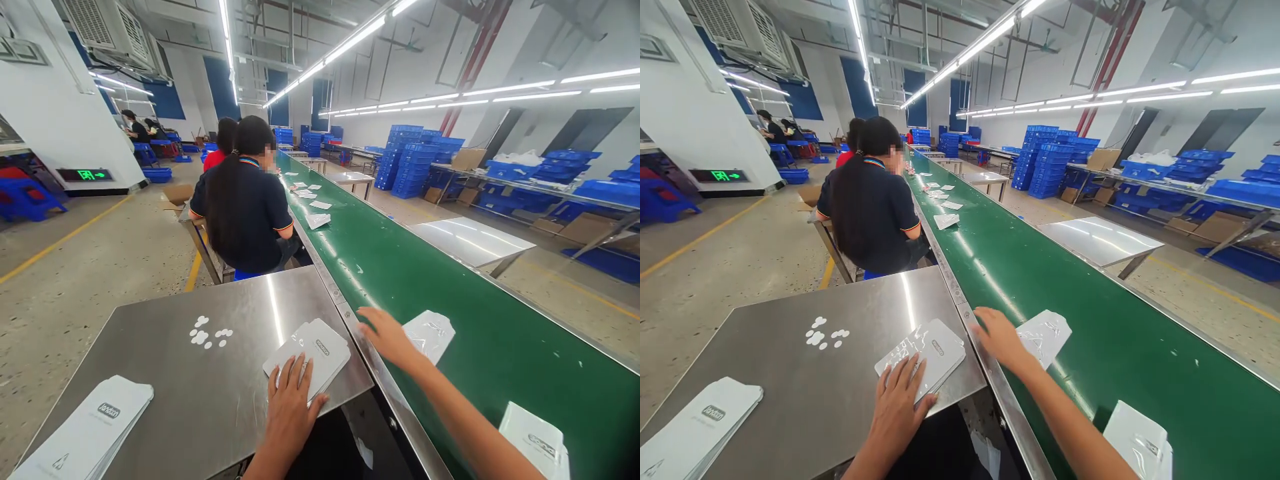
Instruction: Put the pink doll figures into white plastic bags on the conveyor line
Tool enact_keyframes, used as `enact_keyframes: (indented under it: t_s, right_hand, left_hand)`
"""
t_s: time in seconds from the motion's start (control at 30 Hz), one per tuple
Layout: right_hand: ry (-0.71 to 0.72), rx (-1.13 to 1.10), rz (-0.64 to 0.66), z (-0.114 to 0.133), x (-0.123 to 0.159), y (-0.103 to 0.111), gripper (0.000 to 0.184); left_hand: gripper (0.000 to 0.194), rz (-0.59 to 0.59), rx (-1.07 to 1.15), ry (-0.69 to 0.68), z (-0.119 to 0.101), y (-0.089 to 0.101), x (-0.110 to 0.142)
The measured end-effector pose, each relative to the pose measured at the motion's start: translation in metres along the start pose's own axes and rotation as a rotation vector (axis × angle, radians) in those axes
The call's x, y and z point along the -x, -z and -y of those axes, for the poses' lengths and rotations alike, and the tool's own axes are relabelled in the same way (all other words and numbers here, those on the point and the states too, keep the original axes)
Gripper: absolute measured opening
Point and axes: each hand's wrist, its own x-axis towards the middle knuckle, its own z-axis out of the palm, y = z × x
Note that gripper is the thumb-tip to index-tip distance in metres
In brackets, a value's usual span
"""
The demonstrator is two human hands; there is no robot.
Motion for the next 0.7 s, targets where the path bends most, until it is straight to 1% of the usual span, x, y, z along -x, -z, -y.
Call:
enact_keyframes:
  t_s: [0.07, 0.13, 0.2, 0.27, 0.3, 0.37, 0.4, 0.43, 0.5, 0.53, 0.57, 0.6, 0.67, 0.7]
  right_hand:
    - [0.115, -0.015, 0.080, 0.033, -0.005, -0.029, 0.048]
    - [0.174, 0.011, 0.130, 0.056, -0.008, -0.055, 0.056]
    - [0.206, 0.051, 0.154, 0.067, -0.009, -0.074, 0.060]
    - [0.230, 0.079, 0.158, 0.069, -0.010, -0.088, 0.059]
    - [0.239, 0.085, 0.152, 0.068, -0.011, -0.093, 0.058]
    - [0.256, 0.075, 0.127, 0.062, -0.014, -0.100, 0.057]
    - [0.264, 0.060, 0.113, 0.059, -0.016, -0.102, 0.057]
    - [0.272, 0.041, 0.097, 0.057, -0.017, -0.103, 0.056]
    - [0.277, -0.005, 0.063, 0.053, -0.019, -0.103, 0.054]
    - [0.274, -0.030, 0.048, 0.052, -0.019, -0.103, 0.053]
    - [0.269, -0.053, 0.033, 0.051, -0.020, -0.102, 0.051]
    - [0.264, -0.073, 0.021, 0.051, -0.020, -0.101, 0.050]
    - [0.256, -0.102, 0.004, 0.051, -0.020, -0.101, 0.049]
    - [0.255, -0.113, -0.002, 0.051, -0.019, -0.101, 0.048]
  left_hand:
    - [0.051, 0.003, 0.016, 0.010, -0.002, 0.004, 0.003]
    - [0.053, 0.003, 0.038, 0.009, -0.004, 0.010, 0.006]
    - [0.054, -0.016, 0.059, 0.033, -0.003, 0.017, 0.010]
    - [0.052, -0.046, 0.064, 0.086, 0.007, 0.026, 0.013]
    - [0.050, -0.071, 0.053, 0.126, 0.017, 0.032, 0.016]
    - [0.046, -0.139, -0.008, 0.256, 0.048, 0.048, 0.024]
    - [0.045, -0.181, -0.060, 0.348, 0.069, 0.057, 0.031]
    - [0.045, -0.222, -0.125, 0.468, 0.091, 0.067, 0.040]
    - [0.052, -0.244, -0.264, 0.714, 0.135, 0.084, 0.064]
    - [0.058, -0.220, -0.318, 0.811, 0.154, 0.091, 0.076]
    - [0.061, -0.167, -0.338, 0.858, 0.169, 0.096, 0.088]
    - [0.062, -0.106, -0.339, 0.866, 0.181, 0.099, 0.097]
    - [0.056, -0.014, -0.319, 0.824, 0.194, 0.099, 0.110]
    - [0.051, 0.004, -0.312, 0.794, 0.196, 0.097, 0.113]
